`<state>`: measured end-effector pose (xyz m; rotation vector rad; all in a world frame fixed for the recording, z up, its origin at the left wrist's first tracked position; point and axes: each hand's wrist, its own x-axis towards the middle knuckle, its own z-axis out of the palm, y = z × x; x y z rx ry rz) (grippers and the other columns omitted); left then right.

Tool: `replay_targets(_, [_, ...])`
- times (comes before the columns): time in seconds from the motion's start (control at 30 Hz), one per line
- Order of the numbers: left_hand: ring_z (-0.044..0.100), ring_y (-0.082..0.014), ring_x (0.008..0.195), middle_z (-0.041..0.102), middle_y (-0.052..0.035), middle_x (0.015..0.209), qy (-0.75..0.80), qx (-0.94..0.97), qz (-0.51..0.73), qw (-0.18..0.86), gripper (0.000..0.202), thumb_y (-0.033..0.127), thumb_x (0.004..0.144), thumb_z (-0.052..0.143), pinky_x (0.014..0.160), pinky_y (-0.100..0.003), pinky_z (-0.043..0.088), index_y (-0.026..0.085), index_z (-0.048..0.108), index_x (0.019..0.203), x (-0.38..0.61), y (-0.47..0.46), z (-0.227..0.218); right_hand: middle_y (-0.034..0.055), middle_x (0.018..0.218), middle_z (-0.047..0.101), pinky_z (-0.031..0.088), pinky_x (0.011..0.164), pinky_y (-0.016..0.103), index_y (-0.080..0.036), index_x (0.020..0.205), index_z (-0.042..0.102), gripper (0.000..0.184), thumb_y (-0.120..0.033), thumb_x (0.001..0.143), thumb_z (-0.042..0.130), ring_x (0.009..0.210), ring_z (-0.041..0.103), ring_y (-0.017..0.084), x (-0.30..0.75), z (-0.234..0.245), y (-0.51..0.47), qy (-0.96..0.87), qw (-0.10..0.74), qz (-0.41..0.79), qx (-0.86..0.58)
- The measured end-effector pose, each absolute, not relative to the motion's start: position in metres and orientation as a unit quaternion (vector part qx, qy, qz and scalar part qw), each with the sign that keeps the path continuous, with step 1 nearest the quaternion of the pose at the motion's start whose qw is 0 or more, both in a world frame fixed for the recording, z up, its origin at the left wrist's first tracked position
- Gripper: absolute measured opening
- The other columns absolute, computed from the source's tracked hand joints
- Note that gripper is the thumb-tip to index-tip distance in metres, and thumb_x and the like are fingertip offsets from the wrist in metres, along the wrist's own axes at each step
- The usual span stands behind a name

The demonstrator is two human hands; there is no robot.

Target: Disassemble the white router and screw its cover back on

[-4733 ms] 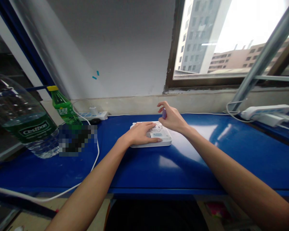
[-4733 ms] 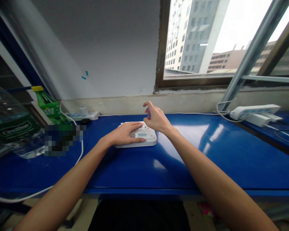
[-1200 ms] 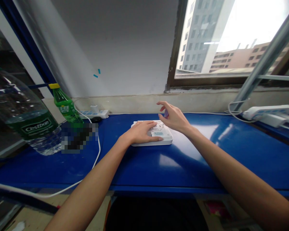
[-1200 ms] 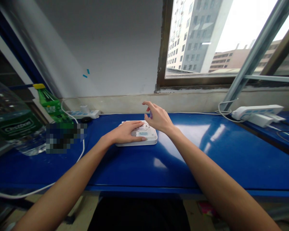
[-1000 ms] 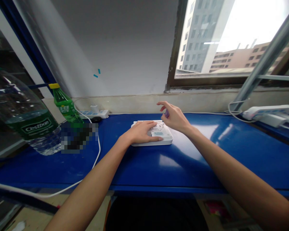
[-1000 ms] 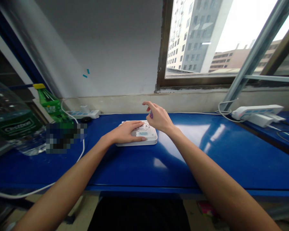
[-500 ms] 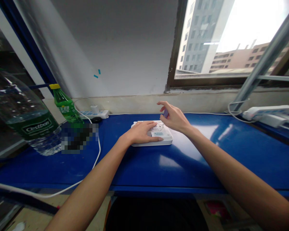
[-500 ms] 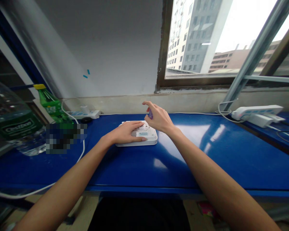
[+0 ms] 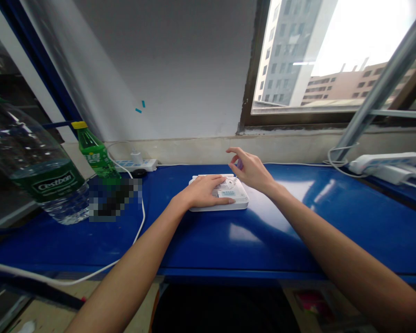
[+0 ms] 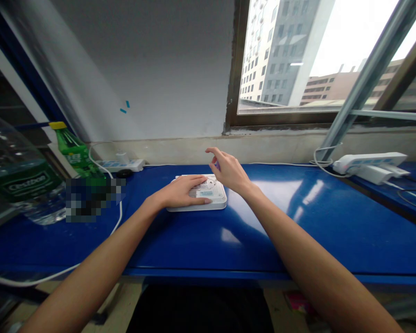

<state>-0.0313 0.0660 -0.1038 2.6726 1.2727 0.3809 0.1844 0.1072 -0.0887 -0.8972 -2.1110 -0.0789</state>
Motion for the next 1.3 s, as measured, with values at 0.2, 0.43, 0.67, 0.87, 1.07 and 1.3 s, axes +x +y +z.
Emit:
replay_targets(0.2, [0.042, -0.0314, 0.145, 0.044, -0.0094, 0.158, 0.419, 0.895, 0.133, 0.076, 0.096, 0.085, 0.083, 0.049, 0.123, -0.044, 0.03, 0.018, 0.047, 0.152, -0.032, 0.067, -0.105, 0.0064, 0.107, 0.067, 0.047, 0.069, 0.03, -0.023, 0.136, 0.052, 0.063, -0.008, 0.076, 0.057, 0.063, 0.055, 0.013, 0.185, -0.089, 0.107, -0.838, 0.405, -0.027, -0.364])
replay_targets(0.43, [0.042, -0.0305, 0.145, 0.045, -0.0103, 0.158, 0.421, 0.894, 0.13, 0.076, 0.096, 0.085, 0.084, 0.049, 0.123, -0.042, 0.03, 0.018, 0.047, 0.152, -0.031, 0.067, -0.105, 0.0059, 0.098, 0.067, 0.048, 0.071, 0.031, -0.022, 0.136, 0.052, 0.053, -0.012, 0.084, 0.054, 0.069, 0.058, 0.016, 0.186, -0.09, 0.109, -0.845, 0.405, -0.016, -0.348])
replay_targets(0.67, [0.043, -0.0314, 0.145, 0.044, -0.011, 0.158, 0.417, 0.895, 0.135, 0.08, 0.091, 0.082, 0.085, 0.051, 0.122, -0.043, 0.03, 0.018, 0.05, 0.15, -0.031, 0.064, -0.101, 0.0041, 0.095, 0.068, 0.046, 0.069, 0.031, -0.023, 0.144, 0.045, 0.064, -0.016, 0.082, 0.059, 0.07, 0.06, 0.017, 0.186, -0.086, 0.102, -0.847, 0.367, -0.012, -0.385])
replay_targets(0.87, [0.045, -0.0308, 0.143, 0.047, -0.01, 0.156, 0.407, 0.899, 0.14, 0.081, 0.085, 0.079, 0.087, 0.053, 0.118, -0.04, 0.035, 0.021, 0.05, 0.149, -0.03, 0.061, -0.098, 0.0002, 0.079, 0.065, 0.047, 0.07, 0.03, -0.021, 0.149, 0.037, 0.069, -0.011, 0.084, 0.054, 0.071, 0.062, 0.019, 0.189, -0.092, 0.106, -0.867, 0.348, 0.024, -0.356])
replay_targets(1.07, [0.044, -0.0306, 0.144, 0.046, -0.0106, 0.157, 0.41, 0.897, 0.143, 0.087, 0.089, 0.081, 0.086, 0.052, 0.121, -0.04, 0.031, 0.019, 0.05, 0.149, -0.031, 0.063, -0.1, -0.0016, 0.072, 0.062, 0.046, 0.066, 0.029, -0.019, 0.149, 0.04, 0.07, -0.011, 0.082, 0.057, 0.066, 0.061, 0.018, 0.191, -0.09, 0.108, -0.857, 0.371, 0.024, -0.357])
replay_targets(1.3, [0.041, -0.0298, 0.146, 0.044, -0.0109, 0.158, 0.415, 0.896, 0.135, 0.085, 0.092, 0.082, 0.086, 0.051, 0.122, -0.042, 0.029, 0.017, 0.048, 0.151, -0.031, 0.063, -0.101, -0.0005, 0.073, 0.065, 0.05, 0.067, 0.03, -0.019, 0.146, 0.044, 0.067, -0.015, 0.081, 0.061, 0.064, 0.063, 0.018, 0.193, -0.081, 0.104, -0.835, 0.419, 0.036, -0.356])
